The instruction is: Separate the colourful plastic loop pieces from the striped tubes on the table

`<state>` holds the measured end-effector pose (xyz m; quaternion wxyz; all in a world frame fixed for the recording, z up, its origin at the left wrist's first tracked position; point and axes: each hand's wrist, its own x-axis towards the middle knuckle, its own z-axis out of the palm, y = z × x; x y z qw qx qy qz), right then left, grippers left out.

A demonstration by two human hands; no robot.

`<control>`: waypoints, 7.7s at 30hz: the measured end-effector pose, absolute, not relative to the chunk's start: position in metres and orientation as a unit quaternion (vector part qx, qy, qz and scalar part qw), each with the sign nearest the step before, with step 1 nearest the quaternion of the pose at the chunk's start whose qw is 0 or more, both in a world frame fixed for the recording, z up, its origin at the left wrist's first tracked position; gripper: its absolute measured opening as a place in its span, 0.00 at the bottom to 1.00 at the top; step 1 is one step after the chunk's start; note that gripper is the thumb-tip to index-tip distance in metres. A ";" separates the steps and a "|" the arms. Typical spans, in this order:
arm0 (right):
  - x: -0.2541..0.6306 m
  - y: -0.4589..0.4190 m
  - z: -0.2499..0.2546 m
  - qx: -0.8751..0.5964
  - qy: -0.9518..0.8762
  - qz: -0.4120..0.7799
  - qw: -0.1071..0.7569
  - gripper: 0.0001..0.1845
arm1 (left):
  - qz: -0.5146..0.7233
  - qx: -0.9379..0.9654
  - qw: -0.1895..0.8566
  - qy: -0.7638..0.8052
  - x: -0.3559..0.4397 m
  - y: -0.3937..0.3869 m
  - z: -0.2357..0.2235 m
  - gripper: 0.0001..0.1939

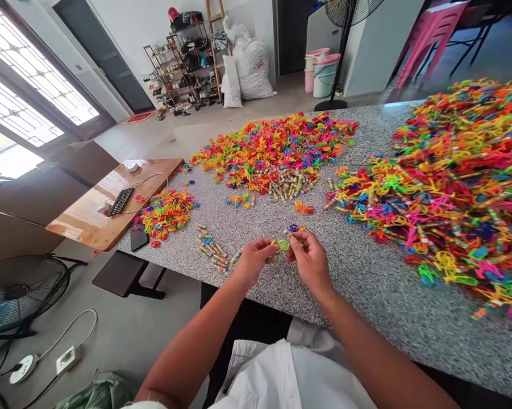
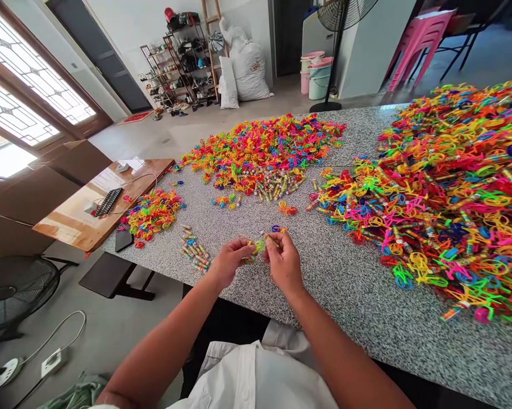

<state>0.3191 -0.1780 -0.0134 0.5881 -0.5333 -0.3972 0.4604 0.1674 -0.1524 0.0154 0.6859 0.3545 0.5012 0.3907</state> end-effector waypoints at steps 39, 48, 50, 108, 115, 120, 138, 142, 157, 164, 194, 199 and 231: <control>0.375 -0.196 -0.019 -0.527 -0.536 0.476 0.457 0.15 | 0.358 0.442 0.658 0.494 0.195 -0.158 -0.010 0.12; 0.461 -0.147 -0.009 -0.572 -0.239 0.344 0.706 0.24 | 0.319 0.618 0.411 0.590 0.213 -0.101 -0.020 0.18; 0.452 -0.147 -0.011 -0.595 -0.288 0.385 0.644 0.24 | 0.282 0.650 0.381 0.593 0.225 -0.096 -0.024 0.23; 0.264 -0.142 -0.009 -0.327 -0.300 0.691 0.571 0.16 | 0.493 0.122 0.755 0.415 0.125 -0.129 0.023 0.04; 0.271 -0.146 -0.005 -0.319 -0.264 0.724 0.551 0.15 | 0.483 0.171 0.757 0.406 0.128 -0.134 0.014 0.04; 0.271 -0.150 0.003 -0.320 -0.253 0.724 0.556 0.15 | 0.492 0.173 0.764 0.380 0.130 -0.136 0.013 0.06; 0.283 -0.154 -0.004 -0.302 -0.272 0.718 0.566 0.16 | 0.460 0.184 0.765 0.410 0.142 -0.142 0.024 0.05; 0.287 -0.158 -0.002 -0.307 -0.294 0.694 0.580 0.15 | 0.489 0.247 0.727 0.413 0.150 -0.147 0.026 0.10; 0.347 -0.161 -0.016 -0.479 -0.254 0.553 0.633 0.18 | 0.444 0.538 0.504 0.509 0.182 -0.133 -0.013 0.12; 0.436 -0.122 0.003 -0.431 -0.110 0.422 0.790 0.18 | 0.227 0.746 0.215 0.588 0.145 -0.073 -0.021 0.15; 0.169 -0.115 -0.027 -0.529 -0.769 0.324 0.156 0.08 | 0.518 0.413 0.456 0.594 -0.017 -0.140 0.012 0.25; 0.221 -0.109 -0.028 -0.470 -0.561 0.560 0.387 0.15 | 0.486 0.459 0.538 0.513 0.009 -0.140 0.012 0.16; 0.271 -0.139 -0.021 -0.320 -0.372 0.761 0.425 0.16 | 0.358 0.458 0.698 0.419 0.063 -0.138 0.015 0.31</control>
